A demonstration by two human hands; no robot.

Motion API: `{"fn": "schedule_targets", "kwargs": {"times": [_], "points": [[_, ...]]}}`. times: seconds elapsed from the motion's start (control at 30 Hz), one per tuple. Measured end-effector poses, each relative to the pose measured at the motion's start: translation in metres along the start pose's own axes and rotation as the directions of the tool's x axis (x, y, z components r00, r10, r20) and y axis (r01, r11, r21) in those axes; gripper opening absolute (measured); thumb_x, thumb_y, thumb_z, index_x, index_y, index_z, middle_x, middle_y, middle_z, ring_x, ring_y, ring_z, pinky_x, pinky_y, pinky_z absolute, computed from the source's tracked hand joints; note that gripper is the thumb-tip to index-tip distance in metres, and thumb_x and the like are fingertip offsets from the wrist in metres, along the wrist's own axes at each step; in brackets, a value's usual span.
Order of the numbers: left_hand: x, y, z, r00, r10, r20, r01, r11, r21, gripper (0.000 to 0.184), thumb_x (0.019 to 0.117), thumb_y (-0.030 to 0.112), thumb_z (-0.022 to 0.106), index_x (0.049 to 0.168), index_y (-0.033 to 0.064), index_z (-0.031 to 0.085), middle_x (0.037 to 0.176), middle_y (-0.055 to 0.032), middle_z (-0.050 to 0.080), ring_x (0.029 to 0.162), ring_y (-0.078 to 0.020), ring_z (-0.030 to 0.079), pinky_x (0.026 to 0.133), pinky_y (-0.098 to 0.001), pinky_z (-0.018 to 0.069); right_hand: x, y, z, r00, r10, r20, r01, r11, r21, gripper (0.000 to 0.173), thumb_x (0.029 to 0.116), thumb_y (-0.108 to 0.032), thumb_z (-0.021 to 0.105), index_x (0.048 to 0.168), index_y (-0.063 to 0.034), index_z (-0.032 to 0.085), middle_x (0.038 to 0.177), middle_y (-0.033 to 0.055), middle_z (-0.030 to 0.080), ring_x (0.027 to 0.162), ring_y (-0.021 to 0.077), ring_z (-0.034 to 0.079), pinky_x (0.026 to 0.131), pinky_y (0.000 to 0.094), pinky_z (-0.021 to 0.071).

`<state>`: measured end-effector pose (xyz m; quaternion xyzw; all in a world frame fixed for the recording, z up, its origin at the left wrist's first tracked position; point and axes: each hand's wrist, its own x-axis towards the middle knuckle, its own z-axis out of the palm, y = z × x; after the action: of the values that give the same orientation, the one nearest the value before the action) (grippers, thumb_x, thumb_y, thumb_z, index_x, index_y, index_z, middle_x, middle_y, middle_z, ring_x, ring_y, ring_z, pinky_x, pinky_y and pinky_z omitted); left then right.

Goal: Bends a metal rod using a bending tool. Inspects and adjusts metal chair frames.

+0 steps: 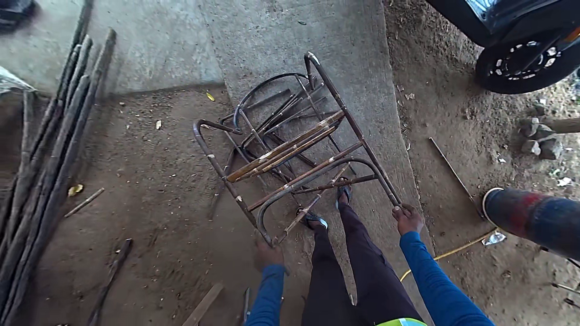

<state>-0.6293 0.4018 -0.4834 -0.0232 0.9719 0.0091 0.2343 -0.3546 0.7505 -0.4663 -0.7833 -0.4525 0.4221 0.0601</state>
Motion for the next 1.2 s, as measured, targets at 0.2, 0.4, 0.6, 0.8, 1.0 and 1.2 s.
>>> {"fn": "schedule_targets", "kwargs": {"times": [0.2, 0.4, 0.6, 0.8, 1.0, 1.2], "points": [[-0.002, -0.003, 0.000, 1.000, -0.021, 0.009, 0.021, 1.000, -0.013, 0.071, 0.0910, 0.025, 0.077, 0.155, 0.0160, 0.047, 0.145, -0.0232, 0.054, 0.114, -0.0418, 0.066, 0.087, -0.0583, 0.0579, -0.002, 0.000, 0.002, 0.999, -0.007, -0.042, 0.005, 1.000, -0.025, 0.039, 0.0936, -0.009, 0.077, 0.129, 0.0008, 0.063, 0.108, 0.0168, 0.075, 0.091, 0.0249, 0.076, 0.086, 0.0446, 0.0628], [0.000, -0.005, 0.005, 1.000, -0.020, 0.024, 0.020, 1.000, -0.005, 0.072, 0.0924, 0.026, 0.075, 0.157, 0.0167, 0.044, 0.147, -0.0240, 0.052, 0.120, -0.0433, 0.063, 0.091, -0.0594, 0.0561, -0.002, -0.008, 0.004, 0.999, 0.013, -0.046, -0.012, 1.000, 0.020, 0.041, 0.0930, -0.005, 0.076, 0.131, -0.0002, 0.062, 0.109, 0.0167, 0.075, 0.091, 0.0252, 0.076, 0.086, 0.0445, 0.0627], [0.004, -0.005, 0.000, 0.999, 0.000, 0.048, 0.002, 0.999, -0.044, 0.069, 0.0929, 0.028, 0.074, 0.155, 0.0135, 0.047, 0.143, -0.0248, 0.055, 0.123, -0.0444, 0.061, 0.096, -0.0624, 0.0530, 0.000, -0.013, -0.002, 0.997, 0.075, 0.021, -0.076, 0.994, 0.082, 0.049, 0.0928, -0.007, 0.077, 0.137, 0.0001, 0.058, 0.112, 0.0189, 0.074, 0.093, 0.0276, 0.076, 0.087, 0.0455, 0.0632], [0.006, -0.004, -0.003, 0.998, -0.018, 0.064, 0.023, 0.997, -0.073, 0.076, 0.0893, 0.027, 0.078, 0.155, 0.0111, 0.045, 0.148, -0.0250, 0.051, 0.128, -0.0428, 0.058, 0.100, -0.0599, 0.0515, 0.008, -0.007, -0.015, 0.989, 0.049, 0.137, -0.063, 0.993, 0.100, 0.058, 0.0913, -0.005, 0.078, 0.143, -0.0005, 0.052, 0.118, 0.0195, 0.072, 0.095, 0.0279, 0.075, 0.086, 0.0445, 0.0629], [-0.014, -0.020, 0.000, 0.991, -0.091, 0.098, 0.113, 0.960, -0.258, 0.074, 0.0879, 0.026, 0.082, 0.149, 0.0016, 0.048, 0.128, -0.0211, 0.065, 0.112, -0.0367, 0.066, 0.099, -0.0555, 0.0526, 0.007, -0.009, -0.023, 0.988, -0.033, 0.148, 0.046, 0.995, -0.086, 0.050, 0.0908, -0.011, 0.080, 0.135, 0.0000, 0.060, 0.116, 0.0176, 0.073, 0.095, 0.0271, 0.076, 0.086, 0.0452, 0.0640], [-0.062, -0.036, 0.015, 0.966, -0.158, 0.203, 0.209, 0.944, -0.257, 0.069, 0.0902, 0.026, 0.078, 0.151, 0.0117, 0.050, 0.133, -0.0192, 0.064, 0.109, -0.0351, 0.069, 0.093, -0.0566, 0.0570, 0.017, -0.009, -0.021, 0.974, -0.124, 0.192, 0.156, 0.974, -0.167, 0.044, 0.0910, -0.009, 0.079, 0.131, 0.0005, 0.062, 0.106, 0.0166, 0.076, 0.086, 0.0265, 0.077, 0.080, 0.0457, 0.0653]]}}
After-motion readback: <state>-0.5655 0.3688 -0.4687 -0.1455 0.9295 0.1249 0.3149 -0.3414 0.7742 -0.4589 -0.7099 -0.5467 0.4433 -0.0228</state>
